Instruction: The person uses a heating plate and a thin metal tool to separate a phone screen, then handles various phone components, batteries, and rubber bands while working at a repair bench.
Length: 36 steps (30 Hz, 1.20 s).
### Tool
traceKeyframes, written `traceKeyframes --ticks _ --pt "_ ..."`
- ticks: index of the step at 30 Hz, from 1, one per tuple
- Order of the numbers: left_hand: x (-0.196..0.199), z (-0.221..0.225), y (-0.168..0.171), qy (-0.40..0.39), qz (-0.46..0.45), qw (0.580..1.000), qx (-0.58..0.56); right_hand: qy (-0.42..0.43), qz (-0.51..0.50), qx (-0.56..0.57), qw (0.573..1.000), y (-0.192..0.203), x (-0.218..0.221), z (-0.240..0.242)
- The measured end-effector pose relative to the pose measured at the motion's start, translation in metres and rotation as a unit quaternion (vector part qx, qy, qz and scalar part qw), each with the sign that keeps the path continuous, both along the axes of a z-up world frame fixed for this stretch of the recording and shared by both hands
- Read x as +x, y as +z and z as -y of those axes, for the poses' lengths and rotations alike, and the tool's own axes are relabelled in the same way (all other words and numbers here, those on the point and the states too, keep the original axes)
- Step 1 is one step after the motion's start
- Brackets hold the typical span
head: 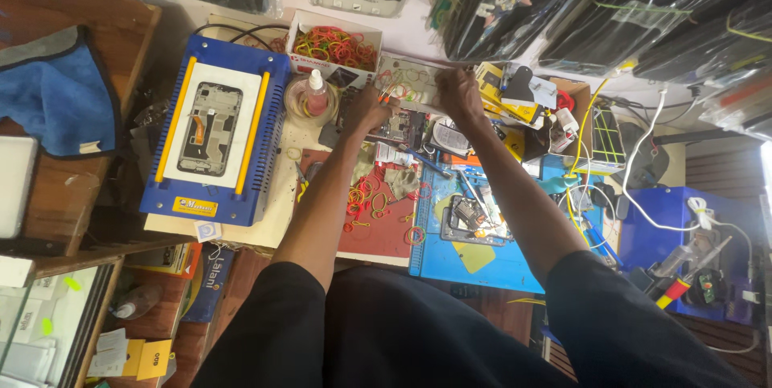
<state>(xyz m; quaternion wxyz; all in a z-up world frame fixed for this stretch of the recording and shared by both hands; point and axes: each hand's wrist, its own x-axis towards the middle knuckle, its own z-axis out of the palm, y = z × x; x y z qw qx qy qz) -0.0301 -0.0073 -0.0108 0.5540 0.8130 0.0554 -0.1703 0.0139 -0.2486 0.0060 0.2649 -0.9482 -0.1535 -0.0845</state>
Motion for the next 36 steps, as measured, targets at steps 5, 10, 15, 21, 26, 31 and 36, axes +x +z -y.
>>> traceKeyframes --ticks 5,10,15,21,26,31,36 --pt "0.003 0.003 -0.007 -0.002 0.023 1.0 -0.008 0.046 0.088 -0.118 0.988 -0.03 -0.004 -0.016" --pt "0.006 0.003 -0.019 -0.004 0.187 0.982 0.037 0.109 -0.01 -0.066 0.992 -0.02 -0.009 -0.039" --pt "0.002 -0.002 -0.017 -0.035 0.048 0.995 0.075 0.245 0.114 -0.148 0.951 0.006 -0.004 -0.059" --pt "-0.001 -0.005 -0.01 -0.06 -0.013 0.996 0.07 0.311 0.05 -0.09 0.945 -0.026 0.019 -0.021" --pt "0.002 -0.008 -0.009 -0.081 0.067 0.994 -0.008 0.275 0.076 -0.108 0.952 0.0 0.005 -0.03" --pt "-0.005 -0.017 -0.006 -0.096 0.013 0.995 -0.017 0.252 0.089 -0.122 0.956 0.01 -0.008 -0.048" --pt "-0.007 -0.015 -0.002 -0.087 0.012 0.995 -0.042 0.129 -0.011 -0.115 0.985 0.003 -0.009 -0.023"
